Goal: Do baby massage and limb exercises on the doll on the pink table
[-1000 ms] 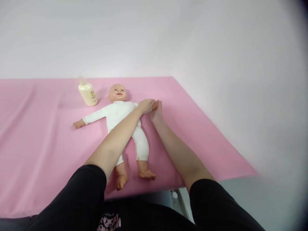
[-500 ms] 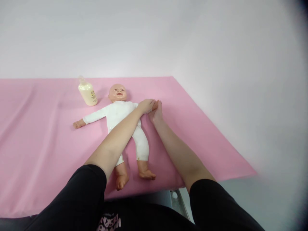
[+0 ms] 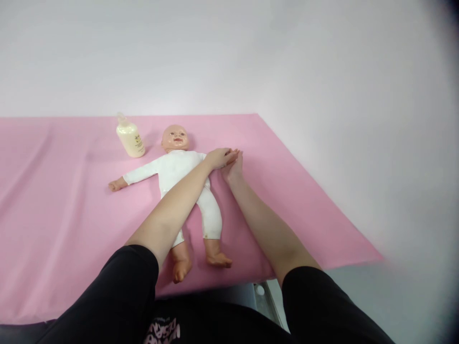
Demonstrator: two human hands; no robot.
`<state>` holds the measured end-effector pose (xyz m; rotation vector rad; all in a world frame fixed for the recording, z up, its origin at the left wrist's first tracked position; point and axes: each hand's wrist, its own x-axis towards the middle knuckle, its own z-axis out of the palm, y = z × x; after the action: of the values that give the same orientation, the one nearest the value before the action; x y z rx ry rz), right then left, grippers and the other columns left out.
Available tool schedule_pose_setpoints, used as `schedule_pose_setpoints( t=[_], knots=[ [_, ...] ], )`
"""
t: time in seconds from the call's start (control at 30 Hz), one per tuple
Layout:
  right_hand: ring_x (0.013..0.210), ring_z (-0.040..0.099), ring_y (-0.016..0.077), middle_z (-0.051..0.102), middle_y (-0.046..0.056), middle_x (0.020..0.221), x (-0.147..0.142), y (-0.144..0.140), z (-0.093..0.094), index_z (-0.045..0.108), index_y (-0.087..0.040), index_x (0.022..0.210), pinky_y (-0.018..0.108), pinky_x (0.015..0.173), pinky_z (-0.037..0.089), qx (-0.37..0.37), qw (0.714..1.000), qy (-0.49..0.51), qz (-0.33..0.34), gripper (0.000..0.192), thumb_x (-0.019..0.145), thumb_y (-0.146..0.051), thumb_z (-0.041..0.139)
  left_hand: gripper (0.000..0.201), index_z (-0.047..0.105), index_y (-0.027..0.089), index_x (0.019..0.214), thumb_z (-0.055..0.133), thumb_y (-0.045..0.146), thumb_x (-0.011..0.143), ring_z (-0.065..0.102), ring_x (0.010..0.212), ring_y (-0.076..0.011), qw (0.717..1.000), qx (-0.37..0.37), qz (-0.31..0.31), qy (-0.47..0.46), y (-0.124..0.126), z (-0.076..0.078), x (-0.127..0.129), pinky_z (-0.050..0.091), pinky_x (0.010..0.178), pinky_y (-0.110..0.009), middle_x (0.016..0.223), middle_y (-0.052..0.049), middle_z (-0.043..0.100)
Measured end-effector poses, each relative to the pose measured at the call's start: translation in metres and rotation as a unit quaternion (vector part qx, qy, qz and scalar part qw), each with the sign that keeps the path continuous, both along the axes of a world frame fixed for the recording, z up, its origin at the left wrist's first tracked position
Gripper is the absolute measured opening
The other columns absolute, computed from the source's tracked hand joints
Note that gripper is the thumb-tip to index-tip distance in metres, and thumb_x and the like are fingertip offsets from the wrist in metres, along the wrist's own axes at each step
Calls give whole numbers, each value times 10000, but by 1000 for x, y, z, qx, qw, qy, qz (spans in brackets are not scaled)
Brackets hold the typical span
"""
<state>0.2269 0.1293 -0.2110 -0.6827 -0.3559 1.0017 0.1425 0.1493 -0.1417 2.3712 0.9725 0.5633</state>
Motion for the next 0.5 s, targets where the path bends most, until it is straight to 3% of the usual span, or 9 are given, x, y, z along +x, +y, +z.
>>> schedule_pose_setpoints(
  t=[0.1, 0.27, 0.37, 0.5],
  knots=[
    [1276, 652, 168, 639, 79, 1323, 1, 1, -6, 544, -227, 1219, 421, 1140, 530, -28, 993, -107, -47, 366, 935, -458, 542, 417, 727, 140, 1058, 327, 258, 1066, 668, 1048, -223, 999, 21, -15, -24, 3, -3, 0, 455, 990, -332, 1168, -146, 747],
    [1367, 579, 203, 517, 164, 1451, 11, -2, -13, 381, -207, 1381, 470, 1202, 460, -90, 949, -281, -115, 567, 905, -462, 555, 354, 718, 146, 954, 382, 217, 1040, 662, 1054, -229, 997, 1, 14, -72, 9, -6, 3, 453, 1027, -348, 1096, -137, 751],
    [1443, 514, 192, 406, 202, 1539, 15, -1, -14, 192, -207, 1513, 457, 1215, 443, -125, 942, -291, -113, 697, 922, -413, 497, 290, 702, 146, 945, 426, 195, 1022, 666, 1056, -199, 979, -77, 69, -176, 13, 6, 5, 476, 986, -318, 1130, -123, 743],
    [1460, 503, 196, 335, 238, 1558, 15, 4, -17, 82, -167, 1576, 425, 1204, 451, -138, 937, -306, -101, 834, 873, -350, 492, 281, 711, 162, 1052, 447, 256, 1037, 701, 927, -151, 916, -248, 89, -302, 11, 40, -11, 501, 846, -276, 1231, -101, 735]
  ],
)
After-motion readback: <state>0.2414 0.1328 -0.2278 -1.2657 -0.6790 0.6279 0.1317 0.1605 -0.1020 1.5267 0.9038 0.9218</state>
